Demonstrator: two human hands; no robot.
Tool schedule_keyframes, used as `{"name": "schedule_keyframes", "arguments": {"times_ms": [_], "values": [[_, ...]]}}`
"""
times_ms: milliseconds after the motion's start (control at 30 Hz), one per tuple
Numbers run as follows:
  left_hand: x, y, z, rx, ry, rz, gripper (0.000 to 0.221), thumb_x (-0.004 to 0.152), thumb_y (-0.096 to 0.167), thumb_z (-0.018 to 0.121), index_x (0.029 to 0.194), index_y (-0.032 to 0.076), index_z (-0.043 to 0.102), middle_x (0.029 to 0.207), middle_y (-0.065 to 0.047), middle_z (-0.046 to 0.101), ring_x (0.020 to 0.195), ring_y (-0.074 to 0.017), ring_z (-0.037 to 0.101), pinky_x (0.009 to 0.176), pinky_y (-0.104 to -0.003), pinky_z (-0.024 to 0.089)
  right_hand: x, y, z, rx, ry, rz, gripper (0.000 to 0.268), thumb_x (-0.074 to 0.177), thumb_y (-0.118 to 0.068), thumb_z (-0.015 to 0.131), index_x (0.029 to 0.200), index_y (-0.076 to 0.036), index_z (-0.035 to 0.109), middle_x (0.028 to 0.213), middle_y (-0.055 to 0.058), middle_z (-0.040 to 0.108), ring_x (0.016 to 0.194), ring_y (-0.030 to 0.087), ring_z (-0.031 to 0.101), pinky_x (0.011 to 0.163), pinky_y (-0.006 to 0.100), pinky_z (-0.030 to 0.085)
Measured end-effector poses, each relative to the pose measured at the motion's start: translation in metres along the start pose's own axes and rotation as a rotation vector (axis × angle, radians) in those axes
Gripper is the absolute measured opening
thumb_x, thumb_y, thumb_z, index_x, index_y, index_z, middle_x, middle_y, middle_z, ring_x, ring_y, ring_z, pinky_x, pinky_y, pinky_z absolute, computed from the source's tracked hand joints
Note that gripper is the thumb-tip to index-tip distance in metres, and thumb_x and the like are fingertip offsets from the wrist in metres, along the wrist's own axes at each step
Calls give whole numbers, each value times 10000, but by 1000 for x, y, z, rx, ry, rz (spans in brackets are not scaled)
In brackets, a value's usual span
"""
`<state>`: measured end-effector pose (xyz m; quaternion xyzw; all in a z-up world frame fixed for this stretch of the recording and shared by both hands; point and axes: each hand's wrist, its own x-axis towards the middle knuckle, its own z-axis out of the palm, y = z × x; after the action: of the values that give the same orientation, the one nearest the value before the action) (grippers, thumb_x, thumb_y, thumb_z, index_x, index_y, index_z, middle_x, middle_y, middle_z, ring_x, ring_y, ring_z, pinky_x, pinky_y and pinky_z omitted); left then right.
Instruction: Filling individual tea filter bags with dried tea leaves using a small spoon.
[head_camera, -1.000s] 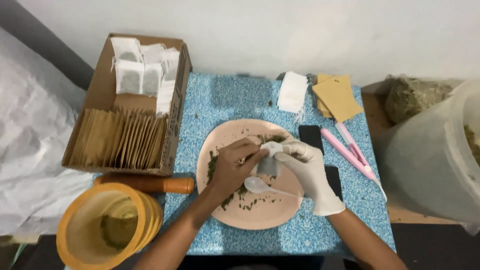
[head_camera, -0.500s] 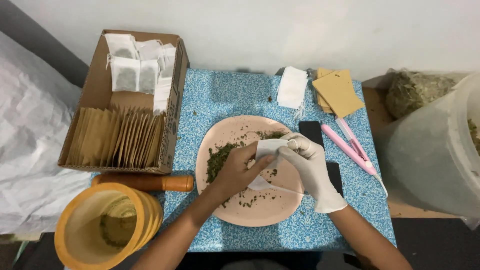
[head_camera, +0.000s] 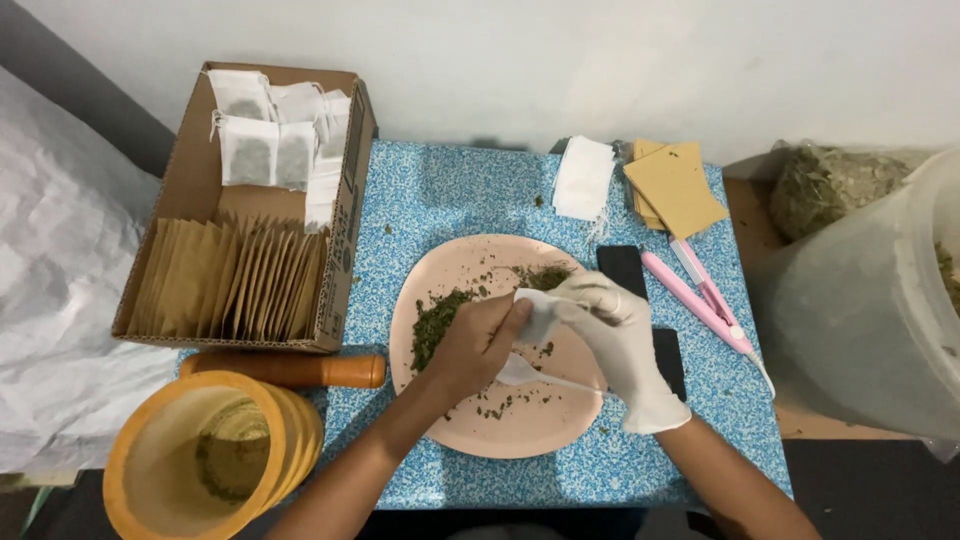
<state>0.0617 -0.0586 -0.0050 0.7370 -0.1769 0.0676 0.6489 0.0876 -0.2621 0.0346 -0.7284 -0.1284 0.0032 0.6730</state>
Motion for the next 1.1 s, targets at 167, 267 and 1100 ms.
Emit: {"name": "schedule_keyframes", "arguments": {"times_ms": [167, 267, 1100], "values": [[-1, -13, 2, -63, 12, 30, 476, 1196, 197, 431, 1001, -37, 798, 505, -196, 553, 382, -72, 369, 421, -211, 366, 2, -6, 1, -13, 4, 18, 91, 933, -40, 834, 843, -31, 844, 928, 137, 798, 959, 177, 695, 899, 403, 572], [5, 6, -2, -138, 13, 33, 405, 1180, 224, 511, 1086, -39, 805, 608, -225, 649, 464, -63, 477, 465, -233, 403, 6, -6, 0, -1, 3, 23, 153, 962, -56, 815, 810, -38, 829, 908, 125, 783, 938, 168, 668, 879, 399, 564], [-4, 39, -5, -346, -188, -273, 354, 1032, 195, 784, 1290, -47, 782, 1203, -296, 807, 1052, -348, 786, 829, -447, 674, 9, -9, -5, 53, 2, -71, 256, 1011, -53, 768, 756, -62, 745, 886, 127, 717, 907, 154, 620, 924, 389, 533]]}}
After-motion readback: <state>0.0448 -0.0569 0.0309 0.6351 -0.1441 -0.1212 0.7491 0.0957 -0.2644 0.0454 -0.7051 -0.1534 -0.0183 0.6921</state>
